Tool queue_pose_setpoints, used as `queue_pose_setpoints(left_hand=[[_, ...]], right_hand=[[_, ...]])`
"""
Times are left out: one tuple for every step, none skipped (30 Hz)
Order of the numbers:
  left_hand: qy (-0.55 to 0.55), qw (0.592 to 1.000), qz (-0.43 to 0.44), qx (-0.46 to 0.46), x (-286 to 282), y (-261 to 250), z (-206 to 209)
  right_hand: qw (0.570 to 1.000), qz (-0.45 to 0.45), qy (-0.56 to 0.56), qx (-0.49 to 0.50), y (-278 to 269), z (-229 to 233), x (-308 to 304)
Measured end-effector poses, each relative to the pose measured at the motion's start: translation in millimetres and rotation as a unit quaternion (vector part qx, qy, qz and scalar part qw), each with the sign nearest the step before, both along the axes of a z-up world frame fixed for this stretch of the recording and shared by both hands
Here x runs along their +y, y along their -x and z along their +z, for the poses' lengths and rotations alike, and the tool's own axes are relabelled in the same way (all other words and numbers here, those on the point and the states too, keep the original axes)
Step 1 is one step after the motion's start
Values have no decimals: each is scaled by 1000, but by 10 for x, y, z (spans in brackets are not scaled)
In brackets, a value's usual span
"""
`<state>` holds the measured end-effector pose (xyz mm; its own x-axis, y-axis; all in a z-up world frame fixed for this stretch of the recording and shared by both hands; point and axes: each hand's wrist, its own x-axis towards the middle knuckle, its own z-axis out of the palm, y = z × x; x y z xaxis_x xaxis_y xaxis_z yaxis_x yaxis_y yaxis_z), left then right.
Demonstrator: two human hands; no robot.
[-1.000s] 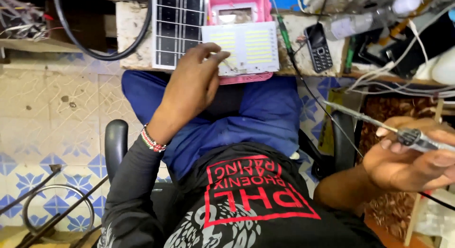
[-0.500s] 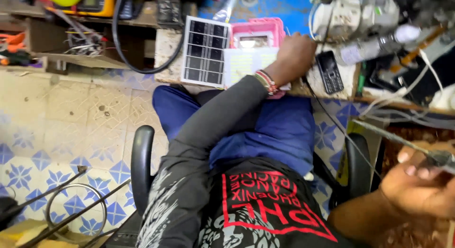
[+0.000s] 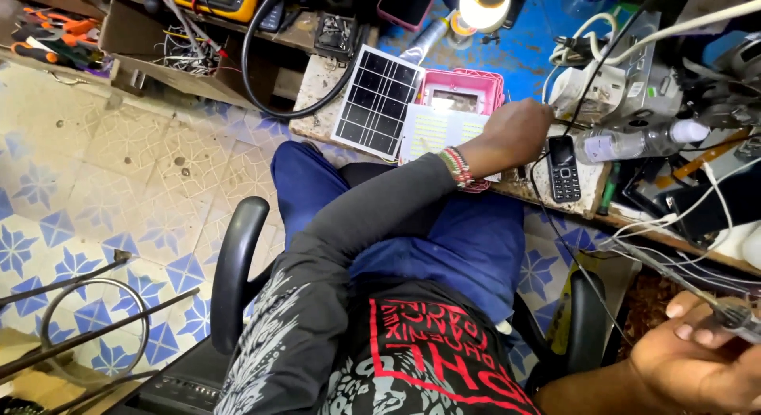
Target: The person sits cross-legged and uses a soldering iron to attach wires to a small electronic component. They then solder the wires to an LED panel and a solar panel, handling the components and solder wire throughout.
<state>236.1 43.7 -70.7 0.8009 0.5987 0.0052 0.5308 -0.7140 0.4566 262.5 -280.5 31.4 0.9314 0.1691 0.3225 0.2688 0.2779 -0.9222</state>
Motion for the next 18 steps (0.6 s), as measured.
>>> queue_pose_setpoints(left_hand=[[42,999,-3,10,1,180,178],[82,996,-5,19,16,356,358],[81,997,-7,17,-36,574,479],[85,994,6,-71,-90,804,594],[87,983,19,-158,-141,1037,706],[89,983,19,-158,-271,1313,977],[199,957,39,-208,-398,1591,1247],[306,916,56,-255,-514,1870,1518],[306,916,55,-254,-651,1983,1538],[384,871,25,-306,-796,2107,1558],[458,815,-5,-354,-941,2236,1576],[460,814,-4,-353,-1034,2287,1601],[461,812,-23,-357,-1128,2341,1627],[461,810,-43,-360,-1217,2399,1661],[463,809,-41,-361,-1259,2446,1672],[462,803,-41,-374,-1301,2492,1685],[461,797,-41,-388,-1343,2538,1701],[459,798,-41,-388,-1373,2561,1636]], right_hand=[[1000,16,9,-21,24,23,8],[998,33,18,-44,33,47,29],[998,31,17,-46,23,62,45],[987,87,38,-128,22,77,57],[966,142,56,-209,23,91,71],[966,142,57,-210,34,52,124],[948,153,13,-278,47,12,177],[924,162,-32,-345,64,-33,237],[924,160,-31,-346,155,-27,351],[906,184,-38,-379,258,-19,453],[886,209,-44,-412,364,-15,554],[886,210,-42,-411,539,43,590],[890,267,5,-369,718,100,624],[888,322,50,-324,896,163,667],[888,324,52,-323,971,260,701],[869,339,87,-349,1045,355,735],[848,354,123,-374,1119,454,768],[848,353,122,-375,1132,436,803]])
